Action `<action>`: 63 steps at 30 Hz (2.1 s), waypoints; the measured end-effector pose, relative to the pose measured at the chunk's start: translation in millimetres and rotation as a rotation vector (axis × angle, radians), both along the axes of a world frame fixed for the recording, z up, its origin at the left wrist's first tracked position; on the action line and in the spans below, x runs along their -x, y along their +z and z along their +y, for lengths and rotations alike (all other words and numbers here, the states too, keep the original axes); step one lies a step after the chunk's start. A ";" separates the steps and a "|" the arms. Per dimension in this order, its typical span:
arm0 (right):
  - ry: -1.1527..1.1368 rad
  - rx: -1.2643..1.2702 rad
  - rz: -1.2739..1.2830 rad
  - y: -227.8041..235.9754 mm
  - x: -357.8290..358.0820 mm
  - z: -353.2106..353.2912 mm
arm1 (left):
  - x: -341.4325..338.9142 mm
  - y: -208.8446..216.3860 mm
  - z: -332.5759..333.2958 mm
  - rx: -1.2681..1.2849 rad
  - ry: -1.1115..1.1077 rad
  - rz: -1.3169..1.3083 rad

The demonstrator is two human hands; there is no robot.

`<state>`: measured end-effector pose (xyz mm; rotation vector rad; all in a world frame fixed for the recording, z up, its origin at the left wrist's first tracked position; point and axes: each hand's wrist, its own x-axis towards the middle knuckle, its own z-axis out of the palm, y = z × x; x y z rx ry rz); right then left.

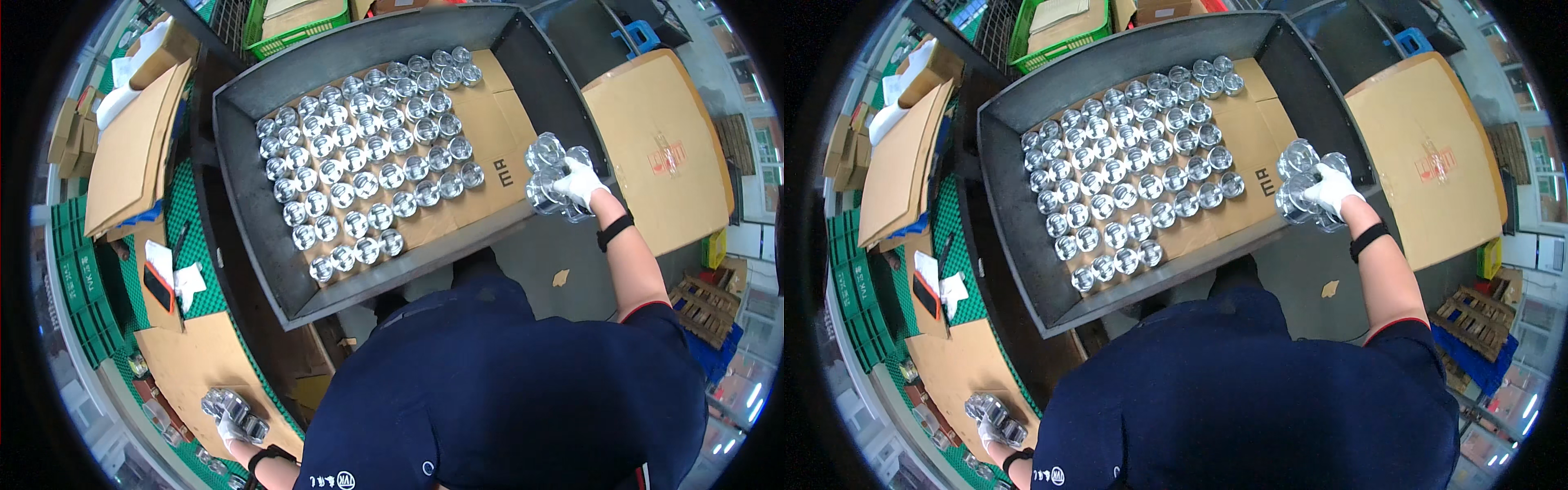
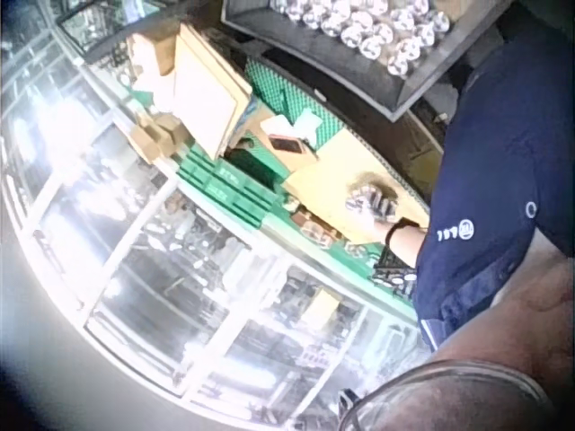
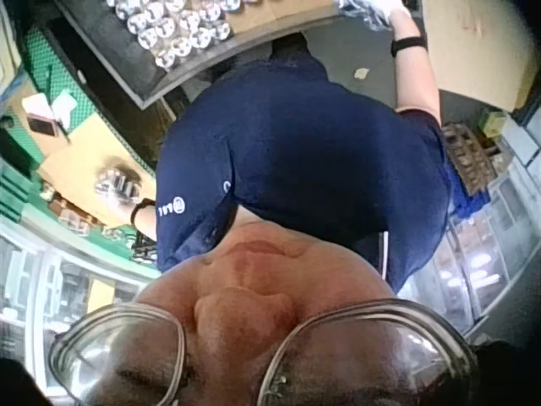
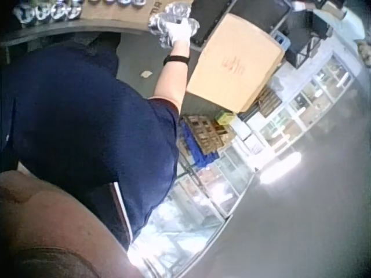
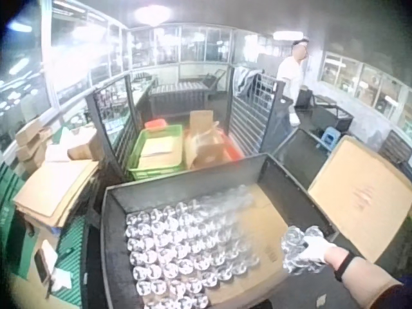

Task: The recorder is inspecting and measuring pistons at a workbench using dial gauges, then sorting and packing them into a bin.

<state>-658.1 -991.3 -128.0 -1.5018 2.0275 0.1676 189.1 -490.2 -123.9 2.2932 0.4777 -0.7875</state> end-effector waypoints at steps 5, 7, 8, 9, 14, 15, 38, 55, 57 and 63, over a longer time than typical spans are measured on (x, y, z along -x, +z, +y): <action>0.249 -0.168 0.081 -98.2 51.1 -114.9 | 163.0 53.4 -111.9 0.137 -0.180 -0.083; 0.375 -0.156 0.093 -156.9 67.5 -155.6 | 216.2 61.2 -151.6 0.178 -0.234 -0.110; 0.430 -0.140 0.082 -182.5 72.5 -173.9 | 246.0 60.6 -172.9 0.170 -0.262 -0.105; 0.489 -0.236 0.101 -192.1 65.0 -192.7 | 284.8 69.2 -211.3 0.156 -0.350 -0.040; 0.516 -0.252 0.039 -266.1 56.0 -262.4 | 429.9 25.4 -357.6 0.103 -0.593 0.064; 0.518 -0.247 0.050 -280.8 53.3 -274.5 | 447.5 10.2 -377.6 0.037 -0.705 0.070; 0.356 -0.113 0.181 -368.8 6.7 -324.3 | 613.8 -117.6 -556.9 -0.178 -1.527 -0.064; 1.115 -0.430 -0.390 -216.4 22.6 -135.6 | 688.8 -171.6 -548.8 0.191 -2.248 0.049; 0.887 -0.561 -0.241 -239.3 32.5 -123.5 | 681.9 -188.9 -541.2 0.201 -2.101 0.085; -0.107 -0.679 -0.330 -434.0 160.1 -31.1 | 640.6 -273.9 -547.8 -0.433 -1.802 0.317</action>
